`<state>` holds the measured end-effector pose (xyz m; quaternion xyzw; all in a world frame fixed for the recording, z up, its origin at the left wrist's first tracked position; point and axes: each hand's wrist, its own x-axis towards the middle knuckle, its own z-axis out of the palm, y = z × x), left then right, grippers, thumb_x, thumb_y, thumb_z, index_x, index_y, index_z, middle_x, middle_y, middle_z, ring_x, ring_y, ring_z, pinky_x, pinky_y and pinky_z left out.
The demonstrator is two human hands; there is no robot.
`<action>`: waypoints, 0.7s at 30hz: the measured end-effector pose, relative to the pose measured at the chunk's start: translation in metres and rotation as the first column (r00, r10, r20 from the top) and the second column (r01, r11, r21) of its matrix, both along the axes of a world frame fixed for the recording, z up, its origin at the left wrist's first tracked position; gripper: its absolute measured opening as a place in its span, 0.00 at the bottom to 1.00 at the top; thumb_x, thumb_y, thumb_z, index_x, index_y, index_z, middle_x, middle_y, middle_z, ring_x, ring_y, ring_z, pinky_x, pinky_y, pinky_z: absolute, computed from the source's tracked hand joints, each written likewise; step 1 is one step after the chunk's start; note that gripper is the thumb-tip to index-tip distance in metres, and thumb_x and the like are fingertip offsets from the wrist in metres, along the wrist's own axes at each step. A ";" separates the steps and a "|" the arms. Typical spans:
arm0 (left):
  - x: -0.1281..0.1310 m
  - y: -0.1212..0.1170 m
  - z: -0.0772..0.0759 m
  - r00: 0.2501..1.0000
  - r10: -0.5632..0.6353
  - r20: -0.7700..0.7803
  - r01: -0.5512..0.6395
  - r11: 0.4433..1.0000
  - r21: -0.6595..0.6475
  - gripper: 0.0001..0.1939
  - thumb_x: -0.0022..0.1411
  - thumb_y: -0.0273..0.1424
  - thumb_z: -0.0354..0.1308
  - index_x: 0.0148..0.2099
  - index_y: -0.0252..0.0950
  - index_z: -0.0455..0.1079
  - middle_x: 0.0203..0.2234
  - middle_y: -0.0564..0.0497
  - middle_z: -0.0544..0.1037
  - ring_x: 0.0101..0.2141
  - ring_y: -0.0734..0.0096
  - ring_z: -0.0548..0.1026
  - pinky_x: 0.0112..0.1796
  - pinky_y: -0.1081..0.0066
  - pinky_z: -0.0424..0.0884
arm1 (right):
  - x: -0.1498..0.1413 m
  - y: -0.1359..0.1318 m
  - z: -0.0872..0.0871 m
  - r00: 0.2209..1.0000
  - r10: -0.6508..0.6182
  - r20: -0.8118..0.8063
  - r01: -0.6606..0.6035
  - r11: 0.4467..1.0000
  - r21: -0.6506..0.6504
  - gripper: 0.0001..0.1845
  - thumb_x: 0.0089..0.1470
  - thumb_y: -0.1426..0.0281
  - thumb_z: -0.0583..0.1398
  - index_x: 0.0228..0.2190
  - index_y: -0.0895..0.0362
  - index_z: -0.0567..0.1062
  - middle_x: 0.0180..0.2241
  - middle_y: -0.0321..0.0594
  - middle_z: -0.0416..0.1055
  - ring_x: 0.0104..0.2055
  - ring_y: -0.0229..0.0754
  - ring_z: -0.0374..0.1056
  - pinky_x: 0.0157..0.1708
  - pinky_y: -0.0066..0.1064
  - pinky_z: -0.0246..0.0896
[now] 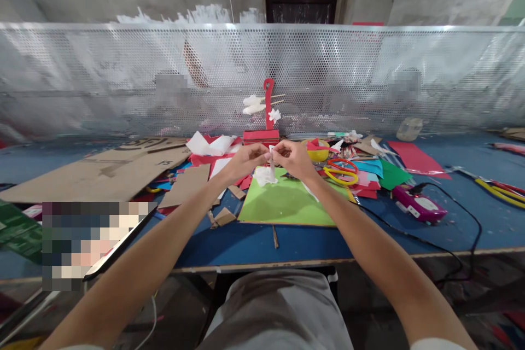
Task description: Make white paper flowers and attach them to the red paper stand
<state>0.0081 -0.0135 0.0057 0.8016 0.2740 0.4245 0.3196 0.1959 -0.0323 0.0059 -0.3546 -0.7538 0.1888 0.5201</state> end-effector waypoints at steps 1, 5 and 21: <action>0.000 -0.001 0.000 1.000 0.006 -0.015 -0.006 1.000 0.013 0.13 0.60 0.40 0.61 0.37 0.33 0.72 0.30 0.48 0.77 0.31 0.72 0.73 0.33 0.72 0.69 | 0.000 0.000 0.000 1.000 -0.015 0.022 0.014 1.000 0.018 0.09 0.51 0.65 0.61 0.28 0.58 0.76 0.26 0.39 0.74 0.28 0.38 0.68 0.28 0.29 0.62; 0.002 -0.001 -0.002 0.999 0.033 -0.032 -0.032 0.999 0.037 0.13 0.61 0.39 0.59 0.38 0.32 0.73 0.31 0.47 0.78 0.32 0.70 0.75 0.35 0.71 0.70 | 0.001 0.001 -0.002 0.996 -0.054 0.076 0.050 0.997 0.050 0.09 0.52 0.65 0.60 0.28 0.58 0.76 0.26 0.39 0.75 0.28 0.39 0.68 0.28 0.29 0.62; 0.002 0.000 -0.003 0.992 0.108 -0.066 -0.103 0.992 0.078 0.07 0.60 0.30 0.55 0.34 0.32 0.72 0.27 0.50 0.77 0.29 0.73 0.74 0.32 0.73 0.68 | 0.000 0.006 -0.007 0.994 -0.060 0.090 0.053 0.996 0.078 0.07 0.52 0.67 0.60 0.28 0.57 0.75 0.26 0.39 0.75 0.27 0.38 0.69 0.28 0.29 0.63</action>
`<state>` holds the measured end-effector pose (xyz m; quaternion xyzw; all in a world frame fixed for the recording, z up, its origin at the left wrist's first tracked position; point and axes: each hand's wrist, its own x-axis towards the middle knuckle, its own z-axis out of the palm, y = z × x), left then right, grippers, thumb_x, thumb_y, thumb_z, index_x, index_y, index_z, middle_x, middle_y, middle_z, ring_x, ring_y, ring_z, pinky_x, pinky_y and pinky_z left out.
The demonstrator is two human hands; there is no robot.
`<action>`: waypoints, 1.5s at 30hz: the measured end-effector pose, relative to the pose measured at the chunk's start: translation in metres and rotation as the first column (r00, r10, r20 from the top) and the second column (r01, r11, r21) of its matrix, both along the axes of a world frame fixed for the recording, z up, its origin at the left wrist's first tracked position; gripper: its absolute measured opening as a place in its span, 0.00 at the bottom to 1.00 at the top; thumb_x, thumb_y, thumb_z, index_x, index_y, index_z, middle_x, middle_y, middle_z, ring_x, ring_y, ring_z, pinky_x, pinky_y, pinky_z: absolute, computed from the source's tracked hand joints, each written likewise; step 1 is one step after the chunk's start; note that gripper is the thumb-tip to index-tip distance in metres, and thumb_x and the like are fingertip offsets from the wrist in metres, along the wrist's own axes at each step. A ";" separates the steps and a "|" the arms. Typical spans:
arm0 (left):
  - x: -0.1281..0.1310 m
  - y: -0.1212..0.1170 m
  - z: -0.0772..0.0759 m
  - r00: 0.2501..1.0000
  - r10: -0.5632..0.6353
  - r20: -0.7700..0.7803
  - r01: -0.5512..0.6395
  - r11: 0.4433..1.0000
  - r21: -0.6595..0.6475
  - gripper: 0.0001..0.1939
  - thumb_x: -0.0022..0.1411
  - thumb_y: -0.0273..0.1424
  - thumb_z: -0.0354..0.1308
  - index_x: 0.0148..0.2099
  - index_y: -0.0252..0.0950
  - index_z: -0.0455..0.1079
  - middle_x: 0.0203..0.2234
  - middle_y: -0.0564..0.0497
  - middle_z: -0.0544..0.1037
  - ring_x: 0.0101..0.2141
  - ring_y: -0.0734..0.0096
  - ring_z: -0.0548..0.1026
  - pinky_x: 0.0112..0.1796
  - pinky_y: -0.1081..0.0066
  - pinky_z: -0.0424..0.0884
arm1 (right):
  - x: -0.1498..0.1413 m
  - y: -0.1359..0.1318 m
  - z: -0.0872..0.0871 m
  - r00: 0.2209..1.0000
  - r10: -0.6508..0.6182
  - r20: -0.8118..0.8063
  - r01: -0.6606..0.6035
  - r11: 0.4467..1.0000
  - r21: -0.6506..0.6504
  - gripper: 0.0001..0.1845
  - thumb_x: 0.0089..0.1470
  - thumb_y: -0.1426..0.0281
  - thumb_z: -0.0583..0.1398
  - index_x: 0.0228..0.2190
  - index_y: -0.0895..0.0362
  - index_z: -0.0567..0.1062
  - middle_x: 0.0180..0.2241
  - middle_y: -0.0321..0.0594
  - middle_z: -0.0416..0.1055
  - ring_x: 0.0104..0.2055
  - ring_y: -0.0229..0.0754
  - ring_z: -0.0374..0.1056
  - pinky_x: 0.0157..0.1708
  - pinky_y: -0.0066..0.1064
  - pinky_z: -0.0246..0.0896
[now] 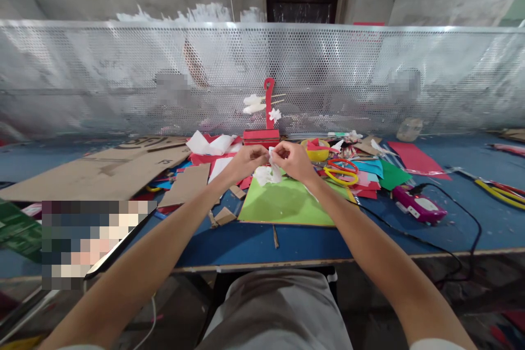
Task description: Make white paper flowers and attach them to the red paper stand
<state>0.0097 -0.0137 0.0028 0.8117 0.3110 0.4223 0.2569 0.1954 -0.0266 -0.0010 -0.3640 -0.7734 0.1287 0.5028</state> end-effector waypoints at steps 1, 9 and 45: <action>0.000 -0.001 0.000 1.000 0.004 0.000 -0.004 1.000 0.004 0.07 0.60 0.30 0.56 0.33 0.32 0.72 0.27 0.50 0.77 0.29 0.73 0.74 0.32 0.73 0.68 | 0.000 0.000 0.000 1.000 0.003 -0.001 -0.003 1.000 -0.001 0.07 0.52 0.66 0.60 0.28 0.57 0.75 0.26 0.39 0.75 0.28 0.39 0.69 0.29 0.29 0.63; 0.001 0.002 -0.002 1.000 0.022 0.005 -0.022 0.999 0.036 0.05 0.60 0.29 0.55 0.34 0.32 0.69 0.27 0.50 0.76 0.29 0.73 0.73 0.32 0.72 0.68 | 0.000 0.000 -0.001 1.000 0.028 -0.006 -0.028 0.999 -0.036 0.08 0.54 0.65 0.59 0.29 0.57 0.75 0.28 0.39 0.75 0.29 0.40 0.70 0.30 0.30 0.64; 0.001 0.003 -0.004 0.998 -0.038 0.048 0.039 0.999 -0.022 0.05 0.61 0.30 0.55 0.35 0.32 0.68 0.28 0.50 0.76 0.29 0.73 0.74 0.33 0.71 0.70 | 0.002 0.004 -0.001 0.998 0.040 -0.043 -0.044 0.995 -0.092 0.11 0.54 0.62 0.59 0.31 0.57 0.75 0.30 0.41 0.75 0.31 0.40 0.70 0.33 0.31 0.66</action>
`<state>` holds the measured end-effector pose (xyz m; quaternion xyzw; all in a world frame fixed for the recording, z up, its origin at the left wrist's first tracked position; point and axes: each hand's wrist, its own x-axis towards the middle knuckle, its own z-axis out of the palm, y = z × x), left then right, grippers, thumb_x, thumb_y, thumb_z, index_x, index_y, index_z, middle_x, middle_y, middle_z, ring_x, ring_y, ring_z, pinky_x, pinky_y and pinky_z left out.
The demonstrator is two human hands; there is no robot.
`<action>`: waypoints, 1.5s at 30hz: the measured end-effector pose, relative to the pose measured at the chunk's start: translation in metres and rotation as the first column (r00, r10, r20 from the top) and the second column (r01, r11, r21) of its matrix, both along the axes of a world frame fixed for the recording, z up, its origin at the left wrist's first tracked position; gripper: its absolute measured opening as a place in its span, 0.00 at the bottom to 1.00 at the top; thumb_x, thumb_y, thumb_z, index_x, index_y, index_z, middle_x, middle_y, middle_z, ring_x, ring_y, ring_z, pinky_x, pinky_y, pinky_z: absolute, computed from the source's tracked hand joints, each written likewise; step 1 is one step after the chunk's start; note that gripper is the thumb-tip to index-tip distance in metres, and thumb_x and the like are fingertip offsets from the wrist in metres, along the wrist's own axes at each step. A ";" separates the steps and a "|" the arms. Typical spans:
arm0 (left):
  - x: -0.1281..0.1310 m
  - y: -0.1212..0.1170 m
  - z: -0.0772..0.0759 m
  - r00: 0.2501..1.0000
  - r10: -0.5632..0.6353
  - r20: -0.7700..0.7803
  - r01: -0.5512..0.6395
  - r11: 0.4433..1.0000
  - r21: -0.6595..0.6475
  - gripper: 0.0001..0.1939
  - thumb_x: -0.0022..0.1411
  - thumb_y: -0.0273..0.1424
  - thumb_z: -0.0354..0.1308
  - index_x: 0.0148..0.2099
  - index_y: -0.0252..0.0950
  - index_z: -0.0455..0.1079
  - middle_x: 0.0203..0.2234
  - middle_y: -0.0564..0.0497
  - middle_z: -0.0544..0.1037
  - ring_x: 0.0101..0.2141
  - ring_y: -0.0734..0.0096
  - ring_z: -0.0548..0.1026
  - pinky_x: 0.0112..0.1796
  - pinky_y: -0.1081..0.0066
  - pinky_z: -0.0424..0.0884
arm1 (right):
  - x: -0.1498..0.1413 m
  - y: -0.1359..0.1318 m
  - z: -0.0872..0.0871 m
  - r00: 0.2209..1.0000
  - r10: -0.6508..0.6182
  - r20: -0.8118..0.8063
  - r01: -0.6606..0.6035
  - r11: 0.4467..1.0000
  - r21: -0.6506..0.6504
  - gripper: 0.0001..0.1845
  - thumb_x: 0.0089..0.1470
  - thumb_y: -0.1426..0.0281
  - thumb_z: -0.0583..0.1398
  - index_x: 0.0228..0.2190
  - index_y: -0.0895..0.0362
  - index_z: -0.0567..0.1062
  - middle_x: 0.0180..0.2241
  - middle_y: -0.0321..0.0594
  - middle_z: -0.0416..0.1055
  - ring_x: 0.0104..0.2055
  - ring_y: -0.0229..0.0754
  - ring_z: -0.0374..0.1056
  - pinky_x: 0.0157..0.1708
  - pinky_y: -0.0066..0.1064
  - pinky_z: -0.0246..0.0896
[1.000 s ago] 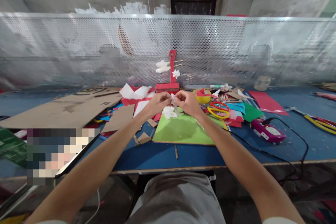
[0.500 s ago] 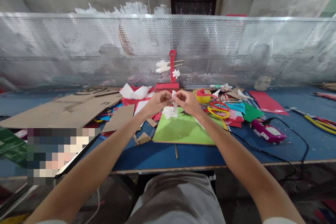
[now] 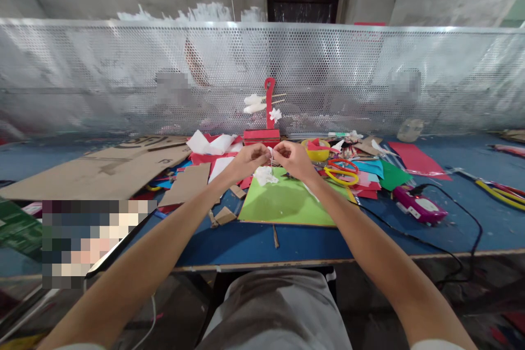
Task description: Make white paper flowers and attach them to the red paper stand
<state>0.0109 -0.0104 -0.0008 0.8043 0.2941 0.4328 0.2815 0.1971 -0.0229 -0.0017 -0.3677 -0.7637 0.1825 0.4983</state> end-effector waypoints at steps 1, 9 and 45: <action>0.000 -0.001 0.001 1.000 0.000 -0.007 0.000 1.000 0.003 0.06 0.61 0.31 0.55 0.35 0.32 0.68 0.28 0.50 0.76 0.29 0.73 0.73 0.33 0.71 0.69 | 0.000 0.000 0.000 1.000 0.003 0.000 -0.003 1.000 -0.001 0.11 0.54 0.62 0.59 0.31 0.57 0.75 0.30 0.41 0.75 0.31 0.40 0.70 0.33 0.31 0.66; -0.001 -0.001 0.001 1.000 -0.027 -0.008 0.027 0.999 0.021 0.06 0.61 0.31 0.56 0.35 0.33 0.67 0.27 0.51 0.74 0.28 0.74 0.71 0.31 0.72 0.66 | 0.000 0.000 0.000 0.999 0.047 -0.022 -0.047 0.998 -0.030 0.10 0.53 0.63 0.61 0.31 0.57 0.75 0.30 0.41 0.76 0.31 0.40 0.71 0.32 0.31 0.66; -0.002 -0.001 0.003 0.988 -0.147 0.052 0.150 0.986 -0.074 0.11 0.62 0.37 0.57 0.34 0.34 0.65 0.25 0.52 0.72 0.28 0.75 0.71 0.32 0.72 0.68 | -0.002 -0.009 0.008 0.989 0.084 -0.124 -0.107 0.975 -0.193 0.10 0.49 0.63 0.62 0.27 0.57 0.75 0.22 0.36 0.72 0.23 0.36 0.67 0.23 0.27 0.63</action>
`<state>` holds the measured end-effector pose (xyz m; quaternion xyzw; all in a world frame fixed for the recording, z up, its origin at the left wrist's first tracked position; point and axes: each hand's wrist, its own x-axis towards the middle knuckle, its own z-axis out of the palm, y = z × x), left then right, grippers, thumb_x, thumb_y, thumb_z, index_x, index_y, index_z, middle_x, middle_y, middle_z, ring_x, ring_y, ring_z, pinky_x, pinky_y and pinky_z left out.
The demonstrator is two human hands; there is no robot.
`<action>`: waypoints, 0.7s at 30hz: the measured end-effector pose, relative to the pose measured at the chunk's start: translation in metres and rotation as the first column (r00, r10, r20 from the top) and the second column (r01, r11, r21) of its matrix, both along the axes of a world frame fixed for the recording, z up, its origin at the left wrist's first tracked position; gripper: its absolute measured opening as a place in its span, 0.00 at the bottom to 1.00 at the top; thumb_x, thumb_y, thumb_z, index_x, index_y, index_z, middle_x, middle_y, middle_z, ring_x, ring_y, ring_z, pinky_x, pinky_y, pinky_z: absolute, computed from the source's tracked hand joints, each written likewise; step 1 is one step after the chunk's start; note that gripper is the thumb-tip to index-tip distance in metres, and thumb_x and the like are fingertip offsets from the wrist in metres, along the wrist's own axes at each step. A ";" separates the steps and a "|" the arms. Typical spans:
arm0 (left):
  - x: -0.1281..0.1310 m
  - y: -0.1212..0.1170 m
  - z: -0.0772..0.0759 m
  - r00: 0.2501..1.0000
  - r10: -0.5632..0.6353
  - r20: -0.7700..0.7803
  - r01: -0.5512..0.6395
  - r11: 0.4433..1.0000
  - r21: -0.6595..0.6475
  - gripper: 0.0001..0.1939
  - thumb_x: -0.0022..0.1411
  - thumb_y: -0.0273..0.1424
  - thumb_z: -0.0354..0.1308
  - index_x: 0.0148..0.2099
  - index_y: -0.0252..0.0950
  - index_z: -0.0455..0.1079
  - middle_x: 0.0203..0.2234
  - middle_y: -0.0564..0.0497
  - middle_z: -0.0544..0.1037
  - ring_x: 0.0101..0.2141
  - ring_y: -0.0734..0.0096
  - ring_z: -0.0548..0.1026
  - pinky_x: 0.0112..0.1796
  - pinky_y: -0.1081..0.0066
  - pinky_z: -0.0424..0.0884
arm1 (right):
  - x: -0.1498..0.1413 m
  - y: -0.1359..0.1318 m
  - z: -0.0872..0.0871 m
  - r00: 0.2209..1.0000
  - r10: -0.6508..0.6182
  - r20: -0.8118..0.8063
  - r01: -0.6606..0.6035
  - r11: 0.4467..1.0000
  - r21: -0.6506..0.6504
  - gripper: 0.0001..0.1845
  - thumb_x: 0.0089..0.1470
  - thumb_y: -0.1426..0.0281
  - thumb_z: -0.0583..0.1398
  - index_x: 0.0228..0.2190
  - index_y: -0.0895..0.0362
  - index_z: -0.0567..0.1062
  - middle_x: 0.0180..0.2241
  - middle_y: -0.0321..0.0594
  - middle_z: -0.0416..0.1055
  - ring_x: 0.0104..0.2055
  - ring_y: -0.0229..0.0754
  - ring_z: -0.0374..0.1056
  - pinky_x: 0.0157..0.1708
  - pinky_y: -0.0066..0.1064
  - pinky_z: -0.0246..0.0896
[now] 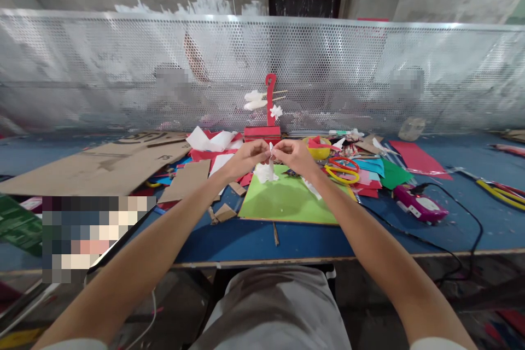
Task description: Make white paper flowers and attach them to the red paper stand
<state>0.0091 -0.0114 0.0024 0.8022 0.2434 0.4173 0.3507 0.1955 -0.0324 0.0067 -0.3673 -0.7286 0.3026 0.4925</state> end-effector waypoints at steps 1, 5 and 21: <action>0.000 0.000 0.000 1.000 0.004 0.001 -0.004 1.000 0.003 0.11 0.62 0.37 0.57 0.34 0.34 0.65 0.25 0.52 0.72 0.28 0.75 0.71 0.32 0.72 0.68 | 0.000 0.000 0.000 1.000 0.001 -0.002 -0.001 1.000 0.000 0.10 0.49 0.62 0.62 0.27 0.57 0.74 0.22 0.36 0.72 0.23 0.36 0.67 0.23 0.27 0.63; 0.000 -0.001 0.000 1.000 0.010 -0.002 -0.010 1.000 0.013 0.10 0.62 0.36 0.56 0.34 0.34 0.65 0.25 0.52 0.73 0.28 0.75 0.71 0.33 0.71 0.69 | 0.000 0.001 -0.002 1.000 0.005 0.011 -0.005 1.000 0.008 0.10 0.49 0.63 0.62 0.27 0.57 0.74 0.22 0.36 0.72 0.23 0.36 0.67 0.23 0.27 0.63; 0.000 0.001 0.000 0.998 -0.049 0.044 0.051 0.997 -0.053 0.12 0.61 0.38 0.59 0.35 0.33 0.66 0.25 0.52 0.73 0.28 0.75 0.71 0.32 0.72 0.66 | 0.002 0.004 -0.003 0.998 0.048 0.046 -0.050 0.998 0.049 0.11 0.53 0.62 0.60 0.29 0.58 0.73 0.22 0.34 0.68 0.23 0.35 0.64 0.24 0.26 0.59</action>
